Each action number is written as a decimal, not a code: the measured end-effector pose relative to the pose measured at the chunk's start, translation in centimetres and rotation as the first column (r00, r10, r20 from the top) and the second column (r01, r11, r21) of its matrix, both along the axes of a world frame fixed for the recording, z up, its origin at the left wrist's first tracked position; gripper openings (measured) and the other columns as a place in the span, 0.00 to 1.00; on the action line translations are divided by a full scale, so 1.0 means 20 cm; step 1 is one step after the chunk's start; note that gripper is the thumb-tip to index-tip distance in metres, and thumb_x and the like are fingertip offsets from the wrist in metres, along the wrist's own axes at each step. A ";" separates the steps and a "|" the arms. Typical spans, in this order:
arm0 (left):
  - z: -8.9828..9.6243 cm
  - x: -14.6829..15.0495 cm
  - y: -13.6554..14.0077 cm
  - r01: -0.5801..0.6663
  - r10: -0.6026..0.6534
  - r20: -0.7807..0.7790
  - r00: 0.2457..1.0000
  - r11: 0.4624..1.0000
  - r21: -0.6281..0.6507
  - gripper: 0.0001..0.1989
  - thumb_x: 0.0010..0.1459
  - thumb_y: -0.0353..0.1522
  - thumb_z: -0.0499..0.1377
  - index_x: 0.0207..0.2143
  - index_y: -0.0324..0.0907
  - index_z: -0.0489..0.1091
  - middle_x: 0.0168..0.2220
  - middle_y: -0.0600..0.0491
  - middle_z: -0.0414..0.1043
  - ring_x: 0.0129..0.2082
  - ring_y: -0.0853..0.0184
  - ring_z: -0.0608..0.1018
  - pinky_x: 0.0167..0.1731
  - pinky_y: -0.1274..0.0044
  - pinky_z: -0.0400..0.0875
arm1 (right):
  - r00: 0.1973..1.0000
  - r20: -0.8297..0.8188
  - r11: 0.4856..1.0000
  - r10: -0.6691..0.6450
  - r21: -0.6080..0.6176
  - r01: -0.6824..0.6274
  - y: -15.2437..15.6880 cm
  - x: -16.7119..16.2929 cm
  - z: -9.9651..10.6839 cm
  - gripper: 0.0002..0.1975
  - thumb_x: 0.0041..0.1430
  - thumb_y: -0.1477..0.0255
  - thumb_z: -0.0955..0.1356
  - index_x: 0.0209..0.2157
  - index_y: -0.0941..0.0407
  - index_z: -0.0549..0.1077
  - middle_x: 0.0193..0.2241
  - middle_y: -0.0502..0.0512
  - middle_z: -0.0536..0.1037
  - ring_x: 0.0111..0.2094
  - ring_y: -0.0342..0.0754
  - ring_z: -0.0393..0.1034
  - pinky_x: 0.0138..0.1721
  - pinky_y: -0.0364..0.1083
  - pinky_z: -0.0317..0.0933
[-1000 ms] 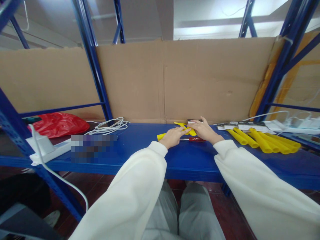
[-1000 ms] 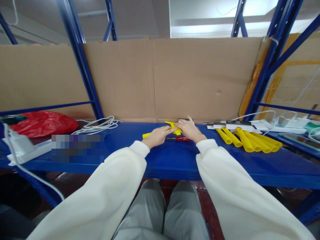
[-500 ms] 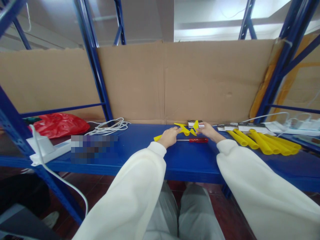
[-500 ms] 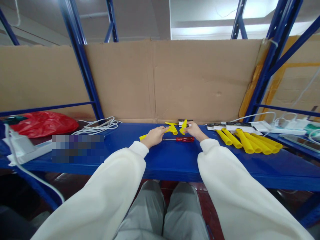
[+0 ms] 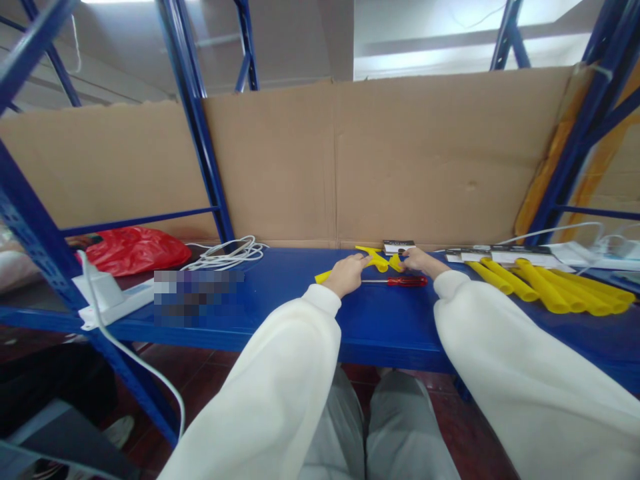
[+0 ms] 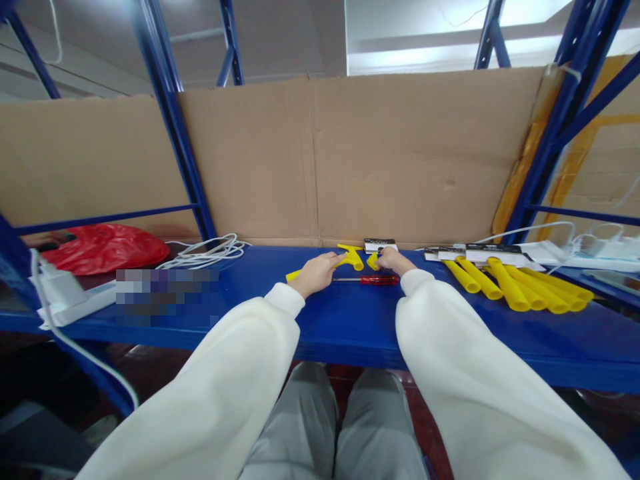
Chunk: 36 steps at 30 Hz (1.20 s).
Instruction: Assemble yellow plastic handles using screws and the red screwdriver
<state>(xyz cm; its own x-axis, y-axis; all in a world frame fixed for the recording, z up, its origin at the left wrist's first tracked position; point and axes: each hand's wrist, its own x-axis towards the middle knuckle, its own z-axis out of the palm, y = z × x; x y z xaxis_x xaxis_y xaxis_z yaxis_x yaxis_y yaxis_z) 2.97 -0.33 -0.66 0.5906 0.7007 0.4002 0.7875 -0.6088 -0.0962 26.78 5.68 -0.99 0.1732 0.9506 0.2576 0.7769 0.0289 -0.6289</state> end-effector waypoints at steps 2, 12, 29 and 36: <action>0.00 0.00 0.00 -0.002 0.002 -0.004 1.000 1.000 -0.005 0.30 0.63 0.20 0.48 0.66 0.42 0.64 0.57 0.44 0.72 0.55 0.60 0.77 0.55 0.72 0.72 | 0.997 0.073 0.998 0.009 -0.055 -0.005 0.01 0.00 0.00 0.06 0.41 0.83 0.73 0.24 0.59 0.78 0.16 0.47 0.71 0.23 0.45 0.68 0.24 0.41 0.60; -0.01 0.00 0.01 0.011 -0.011 0.000 1.000 1.000 0.002 0.29 0.65 0.22 0.48 0.66 0.43 0.63 0.59 0.44 0.71 0.55 0.61 0.77 0.56 0.72 0.71 | 0.959 0.280 0.994 0.055 -0.107 -0.026 0.07 0.00 -0.03 0.04 0.45 0.75 0.73 0.25 0.60 0.80 0.21 0.55 0.77 0.29 0.49 0.72 0.29 0.43 0.63; -0.01 0.00 0.02 0.026 -0.026 -0.008 1.000 0.999 0.021 0.29 0.64 0.21 0.49 0.65 0.45 0.66 0.58 0.44 0.72 0.56 0.60 0.76 0.55 0.72 0.72 | 0.951 0.277 0.989 0.134 -0.091 -0.113 0.02 -0.04 0.00 0.06 0.52 0.75 0.70 0.25 0.58 0.80 0.27 0.57 0.82 0.32 0.50 0.75 0.33 0.42 0.64; 0.00 0.00 0.01 0.036 -0.036 0.004 0.999 0.999 -0.002 0.28 0.64 0.21 0.49 0.64 0.45 0.67 0.55 0.45 0.74 0.53 0.60 0.78 0.54 0.71 0.73 | 0.973 -0.059 0.974 0.223 0.063 -0.219 -0.11 -0.13 0.07 0.13 0.65 0.67 0.66 0.33 0.59 0.78 0.29 0.60 0.82 0.29 0.47 0.74 0.29 0.41 0.64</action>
